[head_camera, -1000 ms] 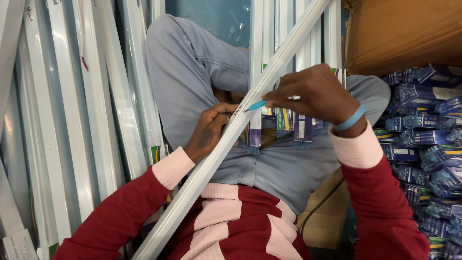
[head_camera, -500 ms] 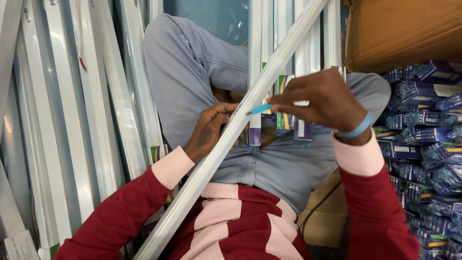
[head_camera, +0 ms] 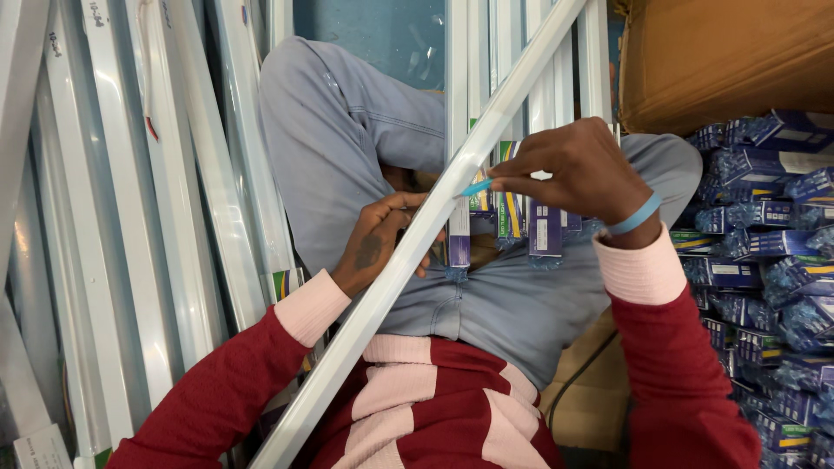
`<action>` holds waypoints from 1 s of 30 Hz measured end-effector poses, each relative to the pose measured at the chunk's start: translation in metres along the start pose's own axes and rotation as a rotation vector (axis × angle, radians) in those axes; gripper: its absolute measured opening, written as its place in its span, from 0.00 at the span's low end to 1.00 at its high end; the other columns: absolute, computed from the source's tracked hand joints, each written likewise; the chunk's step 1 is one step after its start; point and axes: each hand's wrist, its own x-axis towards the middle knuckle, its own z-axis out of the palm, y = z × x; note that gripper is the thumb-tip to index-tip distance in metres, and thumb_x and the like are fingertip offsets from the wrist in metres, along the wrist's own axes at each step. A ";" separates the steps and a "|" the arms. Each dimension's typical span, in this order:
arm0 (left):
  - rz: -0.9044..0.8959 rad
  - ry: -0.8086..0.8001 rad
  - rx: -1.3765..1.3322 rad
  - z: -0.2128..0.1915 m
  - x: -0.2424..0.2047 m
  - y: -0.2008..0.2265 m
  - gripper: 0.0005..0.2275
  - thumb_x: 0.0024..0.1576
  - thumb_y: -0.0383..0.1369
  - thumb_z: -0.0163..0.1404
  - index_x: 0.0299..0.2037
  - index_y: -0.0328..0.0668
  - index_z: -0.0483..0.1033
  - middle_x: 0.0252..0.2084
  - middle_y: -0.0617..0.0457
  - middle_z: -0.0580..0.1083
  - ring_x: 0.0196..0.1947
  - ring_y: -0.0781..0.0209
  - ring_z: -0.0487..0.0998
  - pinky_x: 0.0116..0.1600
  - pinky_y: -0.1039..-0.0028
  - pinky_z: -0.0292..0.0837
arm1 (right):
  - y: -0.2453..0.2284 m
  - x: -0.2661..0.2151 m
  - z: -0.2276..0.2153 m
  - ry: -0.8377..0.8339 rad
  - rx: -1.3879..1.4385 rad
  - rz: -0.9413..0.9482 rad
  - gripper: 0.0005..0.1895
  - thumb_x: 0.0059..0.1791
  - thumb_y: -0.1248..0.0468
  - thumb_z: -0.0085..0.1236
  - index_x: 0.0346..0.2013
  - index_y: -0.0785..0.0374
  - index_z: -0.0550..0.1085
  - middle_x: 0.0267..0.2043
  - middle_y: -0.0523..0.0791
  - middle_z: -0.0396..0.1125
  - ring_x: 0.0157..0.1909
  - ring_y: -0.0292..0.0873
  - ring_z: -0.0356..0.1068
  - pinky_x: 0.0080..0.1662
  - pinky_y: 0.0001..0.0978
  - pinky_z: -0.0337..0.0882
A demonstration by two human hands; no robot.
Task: The person sits on the floor and repeatedly picks up long white light tubes, uses a blue marker to write on them, and places them back into a stack. The person handles the tubes one at a time and continues the marking process throughout the clip.
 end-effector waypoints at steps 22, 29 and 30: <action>0.577 0.275 1.366 0.037 0.000 0.026 0.08 0.64 0.31 0.51 0.46 0.33 0.78 0.32 0.43 0.75 0.28 0.43 0.77 0.32 0.58 0.72 | -0.043 -0.009 0.107 0.435 0.611 0.701 0.27 0.47 0.62 0.69 0.61 0.60 0.76 0.28 0.40 0.69 0.30 0.28 0.61 0.34 0.22 0.66; 1.058 0.345 1.456 0.043 -0.011 0.026 0.03 0.62 0.30 0.54 0.40 0.40 0.75 0.39 0.53 0.76 0.35 0.55 0.80 0.36 0.66 0.75 | -0.042 -0.011 0.107 0.381 0.556 0.784 0.26 0.48 0.61 0.68 0.61 0.59 0.75 0.22 0.45 0.64 0.26 0.31 0.58 0.30 0.27 0.62; 0.996 0.341 1.408 0.042 -0.010 0.027 0.02 0.60 0.30 0.54 0.39 0.43 0.76 0.38 0.54 0.76 0.34 0.55 0.80 0.36 0.66 0.74 | -0.042 -0.011 0.107 0.385 0.579 0.750 0.26 0.50 0.61 0.66 0.62 0.59 0.73 0.23 0.43 0.67 0.26 0.30 0.62 0.31 0.26 0.64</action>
